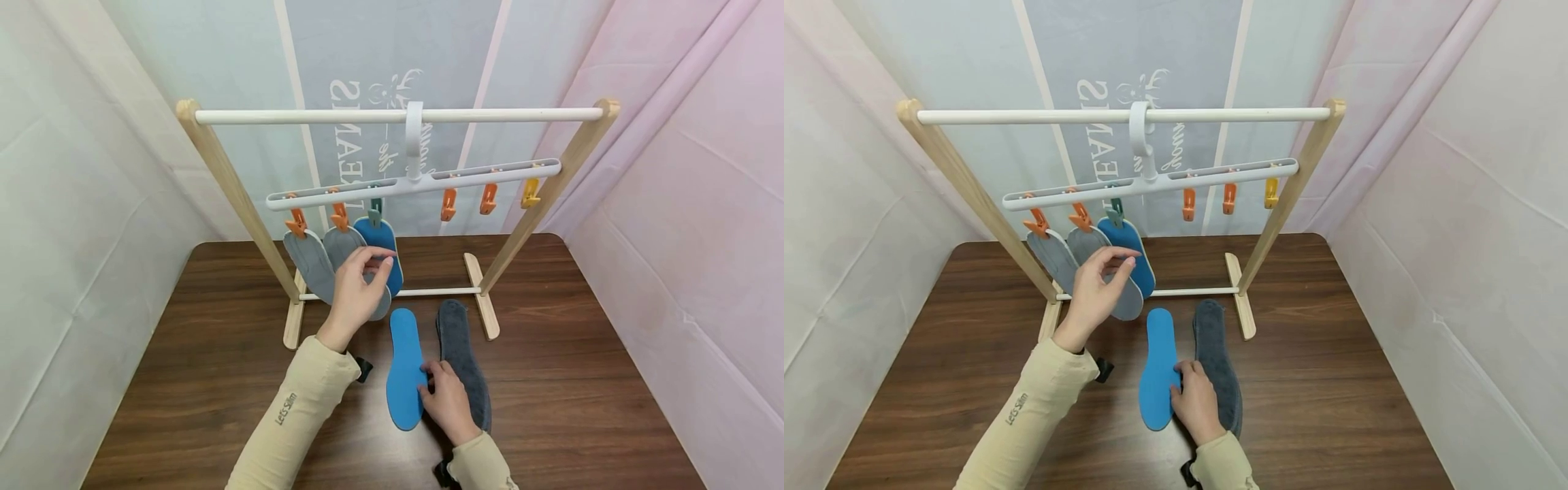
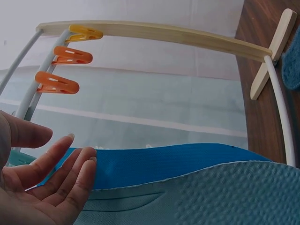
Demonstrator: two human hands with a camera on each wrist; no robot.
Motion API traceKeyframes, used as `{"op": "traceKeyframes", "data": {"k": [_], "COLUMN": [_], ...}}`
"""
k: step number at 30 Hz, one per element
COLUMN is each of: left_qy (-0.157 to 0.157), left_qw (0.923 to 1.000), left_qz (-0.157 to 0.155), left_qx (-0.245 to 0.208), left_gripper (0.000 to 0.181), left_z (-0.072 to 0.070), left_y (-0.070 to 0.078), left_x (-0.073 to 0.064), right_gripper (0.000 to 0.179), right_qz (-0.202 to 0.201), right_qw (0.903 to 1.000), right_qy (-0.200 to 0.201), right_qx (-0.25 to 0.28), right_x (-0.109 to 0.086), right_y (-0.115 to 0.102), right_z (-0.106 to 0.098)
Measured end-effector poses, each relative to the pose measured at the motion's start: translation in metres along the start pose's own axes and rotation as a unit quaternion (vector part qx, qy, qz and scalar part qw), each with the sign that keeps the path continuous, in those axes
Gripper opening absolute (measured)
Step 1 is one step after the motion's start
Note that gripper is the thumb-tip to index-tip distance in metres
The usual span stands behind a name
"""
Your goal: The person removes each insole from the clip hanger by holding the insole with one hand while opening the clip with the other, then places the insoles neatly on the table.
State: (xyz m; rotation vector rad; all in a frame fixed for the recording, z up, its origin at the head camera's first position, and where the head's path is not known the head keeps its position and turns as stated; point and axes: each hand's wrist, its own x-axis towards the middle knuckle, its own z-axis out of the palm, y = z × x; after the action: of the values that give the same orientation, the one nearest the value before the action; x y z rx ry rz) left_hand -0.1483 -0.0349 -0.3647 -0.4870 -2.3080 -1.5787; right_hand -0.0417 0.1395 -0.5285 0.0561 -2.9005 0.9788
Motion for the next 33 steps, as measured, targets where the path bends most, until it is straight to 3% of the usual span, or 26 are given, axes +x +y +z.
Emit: {"op": "traceKeyframes", "data": {"k": [18,27,33], "left_qy": [0.006,0.015,0.024], "left_qw": [1.0000,0.9999,0.9997], "left_qz": [-0.004,0.001,0.007], "left_qx": [0.001,0.001,-0.002], "left_gripper": [0.020,0.018,0.019], "left_z": [-0.004,-0.007,-0.007], "left_y": [0.002,0.002,0.001], "left_x": [0.000,-0.001,-0.002], "right_gripper": [0.033,0.034,0.030], "right_qz": [-0.011,-0.032,-0.051], "right_qw": [0.9998,0.9960,0.9883], "right_qy": [0.001,0.018,0.050], "right_qx": [0.014,0.082,0.135], "right_x": [0.004,0.019,0.034], "right_y": [0.001,-0.003,-0.010], "right_z": [-0.003,-0.010,-0.015]}}
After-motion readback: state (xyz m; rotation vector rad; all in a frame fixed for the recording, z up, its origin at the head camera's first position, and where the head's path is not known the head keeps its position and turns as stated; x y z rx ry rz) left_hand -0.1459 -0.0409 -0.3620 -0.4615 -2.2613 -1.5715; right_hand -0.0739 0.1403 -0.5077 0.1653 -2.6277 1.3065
